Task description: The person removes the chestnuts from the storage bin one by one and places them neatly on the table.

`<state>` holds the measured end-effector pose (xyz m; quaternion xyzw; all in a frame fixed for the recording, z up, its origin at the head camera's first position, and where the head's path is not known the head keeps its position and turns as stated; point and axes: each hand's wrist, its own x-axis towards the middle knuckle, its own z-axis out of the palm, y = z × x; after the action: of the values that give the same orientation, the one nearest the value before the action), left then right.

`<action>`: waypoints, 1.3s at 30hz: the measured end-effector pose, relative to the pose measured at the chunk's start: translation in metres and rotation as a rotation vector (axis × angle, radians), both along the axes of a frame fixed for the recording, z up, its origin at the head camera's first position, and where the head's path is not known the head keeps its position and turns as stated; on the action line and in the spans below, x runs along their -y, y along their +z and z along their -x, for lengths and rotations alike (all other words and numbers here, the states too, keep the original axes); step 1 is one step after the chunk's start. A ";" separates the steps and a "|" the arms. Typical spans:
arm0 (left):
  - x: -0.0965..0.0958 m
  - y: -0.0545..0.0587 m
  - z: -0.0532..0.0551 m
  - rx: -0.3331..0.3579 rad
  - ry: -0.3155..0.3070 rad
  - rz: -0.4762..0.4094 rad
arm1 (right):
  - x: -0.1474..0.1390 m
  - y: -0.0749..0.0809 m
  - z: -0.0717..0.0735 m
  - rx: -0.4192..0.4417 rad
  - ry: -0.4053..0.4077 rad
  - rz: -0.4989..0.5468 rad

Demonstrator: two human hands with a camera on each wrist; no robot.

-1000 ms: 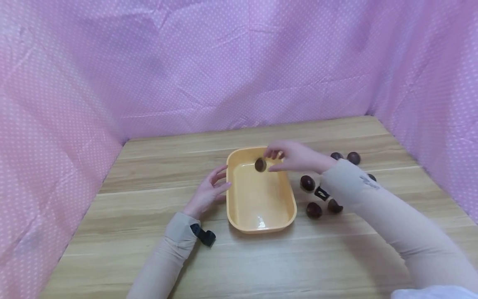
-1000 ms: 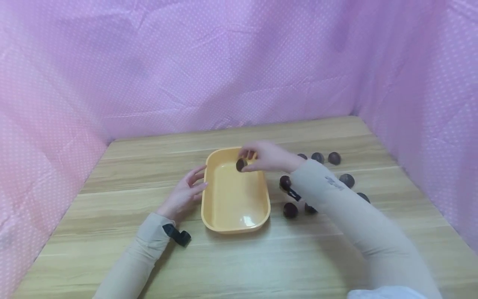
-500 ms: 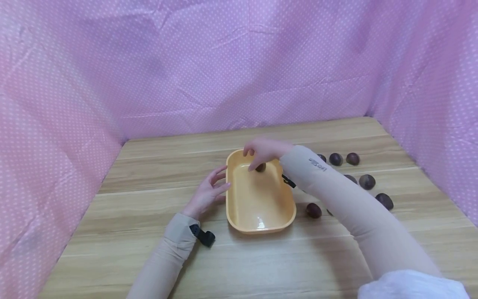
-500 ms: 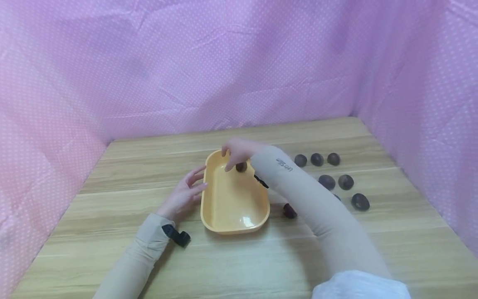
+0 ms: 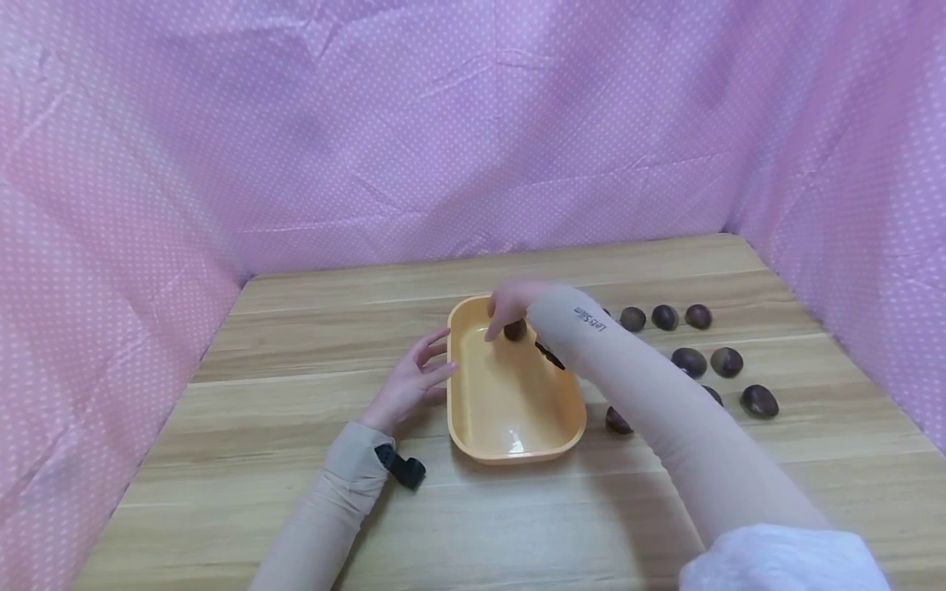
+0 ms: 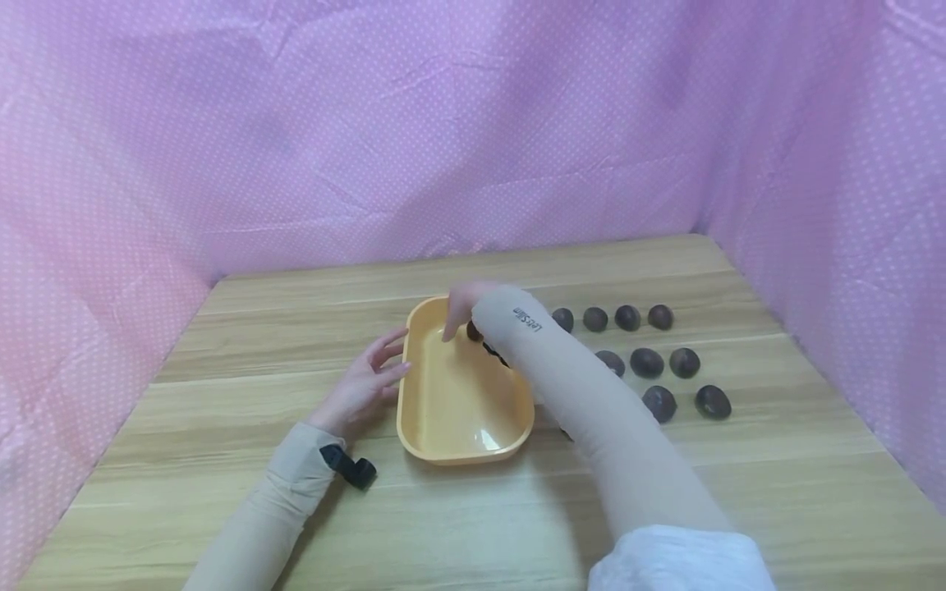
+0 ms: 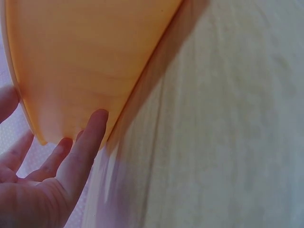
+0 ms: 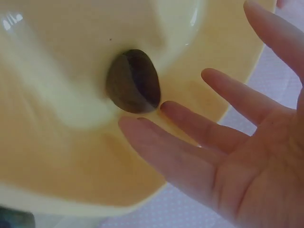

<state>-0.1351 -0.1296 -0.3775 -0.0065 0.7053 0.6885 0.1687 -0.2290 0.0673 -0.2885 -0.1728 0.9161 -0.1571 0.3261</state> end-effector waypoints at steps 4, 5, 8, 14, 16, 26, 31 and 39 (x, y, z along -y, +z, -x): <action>0.000 -0.001 -0.001 0.000 -0.001 0.016 | -0.001 -0.006 0.002 0.043 -0.049 0.026; 0.000 -0.001 -0.001 -0.002 -0.003 0.015 | -0.002 -0.006 0.003 0.044 -0.049 0.032; 0.000 0.000 -0.001 -0.007 -0.007 0.003 | -0.002 -0.006 0.003 0.011 -0.013 0.014; 0.000 0.000 -0.002 -0.016 -0.008 -0.006 | -0.001 -0.007 0.002 -0.007 -0.036 -0.028; 0.000 -0.001 -0.002 -0.014 -0.007 -0.014 | 0.000 -0.009 0.001 -0.006 -0.022 -0.042; -0.002 0.000 -0.003 -0.003 0.013 -0.016 | -0.001 -0.025 -0.002 -0.067 0.088 -0.082; -0.002 -0.001 -0.003 -0.009 0.006 -0.014 | -0.001 -0.026 -0.006 -0.088 0.117 -0.095; -0.002 -0.001 -0.003 -0.006 0.009 -0.016 | 0.000 -0.033 -0.010 -0.115 0.144 -0.015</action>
<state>-0.1317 -0.1275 -0.3790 -0.0064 0.7002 0.6949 0.1635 -0.2191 0.0673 -0.3219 -0.2445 0.9197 -0.1159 0.2846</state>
